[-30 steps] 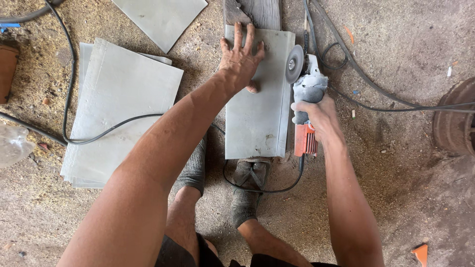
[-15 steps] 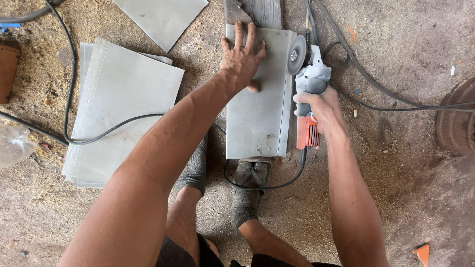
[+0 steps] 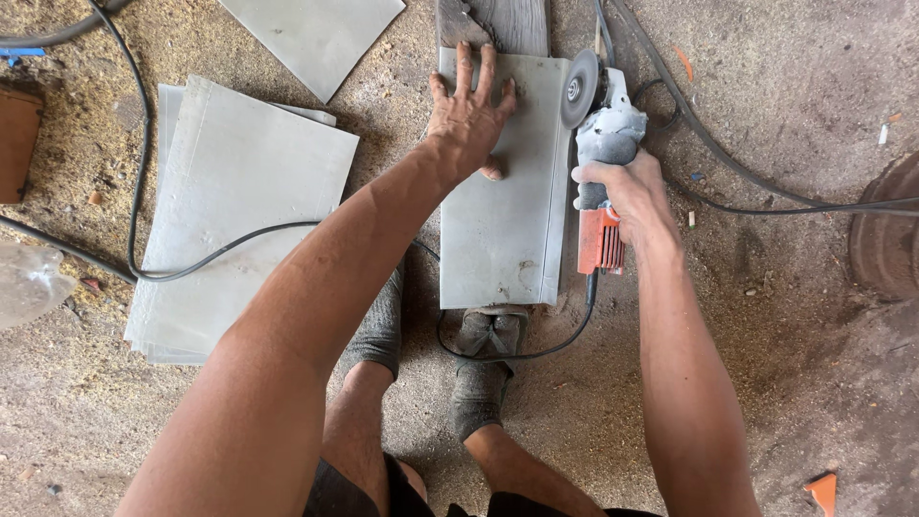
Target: The person uses an angle grinder to cut several rectangular tiles one at a time. They place each tile on a wooden block, guide the grinder along the edge, and then move the cut piece aside. The process is repeated for multiple tiles.
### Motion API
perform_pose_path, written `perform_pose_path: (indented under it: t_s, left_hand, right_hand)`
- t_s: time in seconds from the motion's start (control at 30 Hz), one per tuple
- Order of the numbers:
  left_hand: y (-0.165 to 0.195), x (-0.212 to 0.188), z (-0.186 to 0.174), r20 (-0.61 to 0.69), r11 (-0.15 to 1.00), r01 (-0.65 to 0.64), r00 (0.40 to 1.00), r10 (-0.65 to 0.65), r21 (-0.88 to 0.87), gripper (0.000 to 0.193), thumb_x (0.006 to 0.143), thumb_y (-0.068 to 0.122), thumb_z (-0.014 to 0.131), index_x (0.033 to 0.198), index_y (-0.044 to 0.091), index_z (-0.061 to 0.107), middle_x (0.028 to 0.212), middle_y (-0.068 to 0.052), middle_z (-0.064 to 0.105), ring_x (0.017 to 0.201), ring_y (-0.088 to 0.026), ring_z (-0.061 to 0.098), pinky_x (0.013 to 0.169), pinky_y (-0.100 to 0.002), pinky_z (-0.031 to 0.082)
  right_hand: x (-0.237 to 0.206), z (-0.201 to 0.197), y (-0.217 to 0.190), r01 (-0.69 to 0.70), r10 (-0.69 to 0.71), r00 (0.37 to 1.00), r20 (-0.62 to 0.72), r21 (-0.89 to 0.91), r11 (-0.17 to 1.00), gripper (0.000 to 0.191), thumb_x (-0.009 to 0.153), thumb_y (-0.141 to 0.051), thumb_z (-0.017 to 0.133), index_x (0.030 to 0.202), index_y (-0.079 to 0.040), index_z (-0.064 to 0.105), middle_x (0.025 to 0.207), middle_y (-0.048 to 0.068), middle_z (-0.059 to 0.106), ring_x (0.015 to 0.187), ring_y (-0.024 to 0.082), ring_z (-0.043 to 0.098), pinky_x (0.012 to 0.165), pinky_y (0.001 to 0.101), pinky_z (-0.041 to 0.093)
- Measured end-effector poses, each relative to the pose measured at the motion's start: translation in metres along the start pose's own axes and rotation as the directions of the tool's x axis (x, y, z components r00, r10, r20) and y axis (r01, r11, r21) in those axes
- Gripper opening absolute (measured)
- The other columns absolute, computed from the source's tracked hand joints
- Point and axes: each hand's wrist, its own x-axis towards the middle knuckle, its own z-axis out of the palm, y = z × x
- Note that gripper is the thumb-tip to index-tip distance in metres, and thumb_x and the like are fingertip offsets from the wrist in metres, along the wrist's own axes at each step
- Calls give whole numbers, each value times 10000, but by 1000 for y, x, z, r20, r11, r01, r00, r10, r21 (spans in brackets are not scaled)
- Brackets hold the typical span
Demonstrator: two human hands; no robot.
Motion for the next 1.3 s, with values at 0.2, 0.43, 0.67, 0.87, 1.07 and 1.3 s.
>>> perform_pose_path:
  t_s: [0.2, 0.43, 0.67, 0.87, 1.07, 1.3]
  left_hand:
    - [1, 0, 2, -9, 1000, 4, 1000, -4, 7, 1335, 583, 600, 917, 1623, 171, 199, 1632, -301, -52, 1471, -567, -26, 1122, -775, 249]
    - [1, -1, 1, -6, 1000, 3, 1000, -3, 13, 1336, 578, 607, 919, 1620, 172, 207, 1629, -308, -50, 1474, -565, -25, 1128, -775, 249]
    - [0, -1, -2, 9, 1000, 1, 1000, -1, -10, 1313, 592, 576, 928, 1618, 177, 213, 1630, -307, -73, 1475, -567, -43, 1128, -782, 229]
    - [0, -2, -4, 19, 1000, 3, 1000, -3, -15, 1306, 601, 573, 929, 1618, 175, 212, 1629, -312, -74, 1474, -567, -46, 1129, -780, 226]
    - [-1, 1, -3, 15, 1000, 6, 1000, -5, -16, 1298, 608, 570, 926, 1620, 179, 213, 1634, -304, -71, 1476, -569, -41, 1132, -773, 236]
    - [-2, 0, -1, 19, 1000, 9, 1000, -8, -20, 1335, 601, 607, 914, 1627, 174, 177, 1631, -305, -79, 1475, -564, -46, 1138, -766, 227]
  right_hand:
    - [7, 0, -3, 15, -15, 1000, -3, 9, 1000, 372, 704, -53, 760, 1065, -31, 672, 870, 65, 688, 674, 170, 674, 593, 344, 603]
    - [17, -1, -11, 26, -26, 999, 20, 28, 999, 340, 713, -43, 760, 1042, -19, 679, 854, 67, 685, 669, 176, 666, 577, 349, 583]
    - [25, 0, -20, 60, -62, 997, 39, 39, 997, 290, 719, -38, 757, 1002, -34, 693, 836, 48, 673, 666, 168, 660, 567, 347, 572]
    - [32, 2, -23, 63, -65, 997, 38, 71, 996, 292, 710, -33, 759, 992, -53, 688, 820, 37, 661, 632, 170, 649, 543, 355, 573]
    - [34, 1, -23, 98, -102, 994, 49, 67, 993, 308, 713, -37, 753, 1014, -47, 688, 830, 37, 668, 640, 164, 648, 538, 349, 572]
    - [23, 0, -16, 97, -97, 994, 42, 0, 995, 384, 713, -43, 758, 1084, -22, 662, 895, 68, 688, 708, 168, 684, 595, 344, 598]
